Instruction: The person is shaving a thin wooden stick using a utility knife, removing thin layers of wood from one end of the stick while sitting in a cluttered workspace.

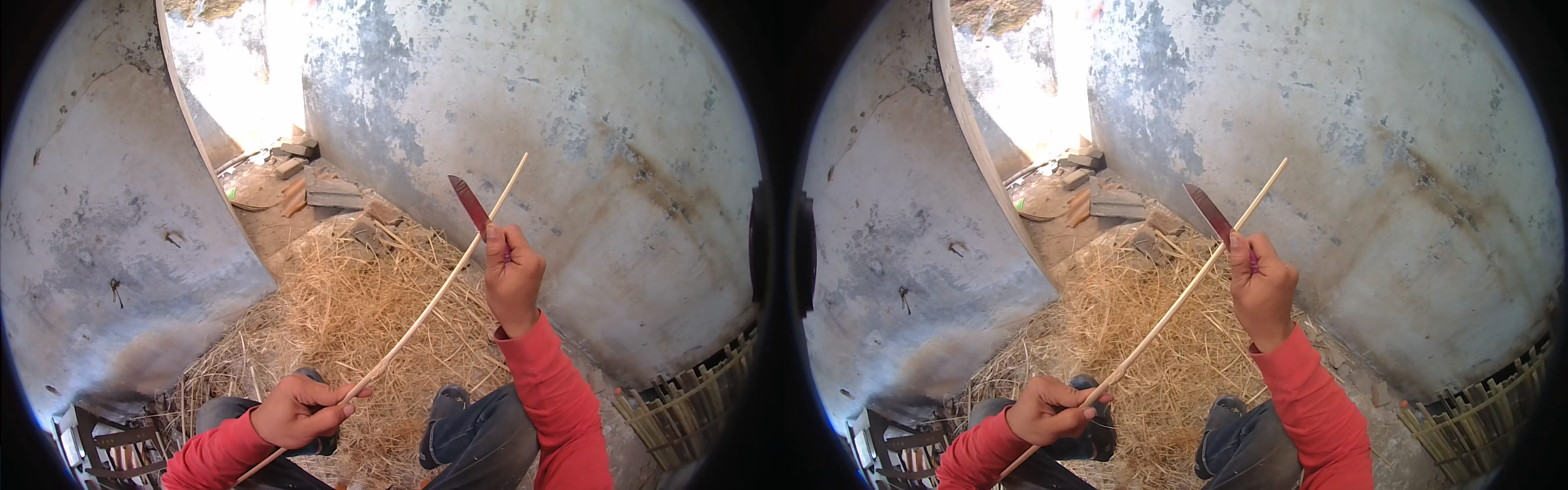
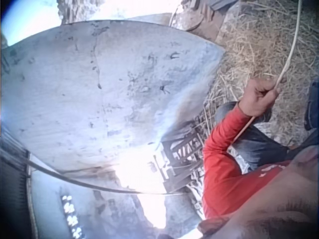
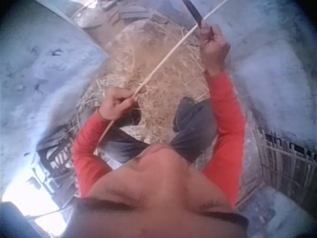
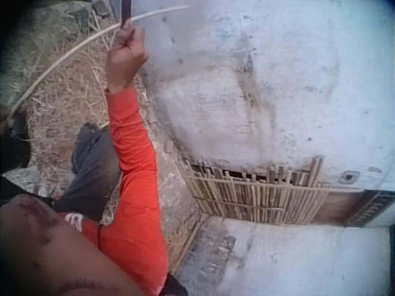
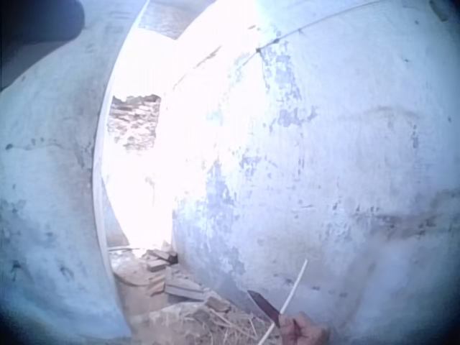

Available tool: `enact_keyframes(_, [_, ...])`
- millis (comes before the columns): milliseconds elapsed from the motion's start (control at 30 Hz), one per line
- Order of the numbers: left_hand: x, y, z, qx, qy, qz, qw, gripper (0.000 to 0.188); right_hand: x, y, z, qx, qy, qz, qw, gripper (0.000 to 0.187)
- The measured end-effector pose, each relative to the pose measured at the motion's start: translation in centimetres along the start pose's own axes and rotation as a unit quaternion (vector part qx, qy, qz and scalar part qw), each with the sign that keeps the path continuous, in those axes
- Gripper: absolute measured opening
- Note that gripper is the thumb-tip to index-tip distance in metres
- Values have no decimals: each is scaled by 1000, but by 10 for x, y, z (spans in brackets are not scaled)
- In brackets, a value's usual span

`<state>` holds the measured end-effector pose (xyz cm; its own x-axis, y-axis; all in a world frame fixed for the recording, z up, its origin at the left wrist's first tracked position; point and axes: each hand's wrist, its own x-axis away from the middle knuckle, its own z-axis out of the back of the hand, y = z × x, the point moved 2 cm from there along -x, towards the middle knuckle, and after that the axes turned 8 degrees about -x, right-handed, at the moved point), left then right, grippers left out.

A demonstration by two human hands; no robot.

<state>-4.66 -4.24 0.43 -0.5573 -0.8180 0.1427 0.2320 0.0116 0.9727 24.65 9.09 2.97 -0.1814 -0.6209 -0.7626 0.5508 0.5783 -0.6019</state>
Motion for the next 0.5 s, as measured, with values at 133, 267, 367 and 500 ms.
enact_keyframes(133, [0,4,-1,-5,6,-2,1000,32,14,-16,-4,-29,-70,-1,997,27])
enact_keyframes(267, [0,-2,2,26,24,26,999,31,29,-27,-16,-81,-110,38,990,29])
enact_keyframes(367, [0,0,2,23,24,10,999,31,14,-22,-8,-23,-75,30,996,29])
enact_keyframes(500, [1,2,-1,-2,-14,-26,1000,32,-5,5,7,11,0,-47,999,29])
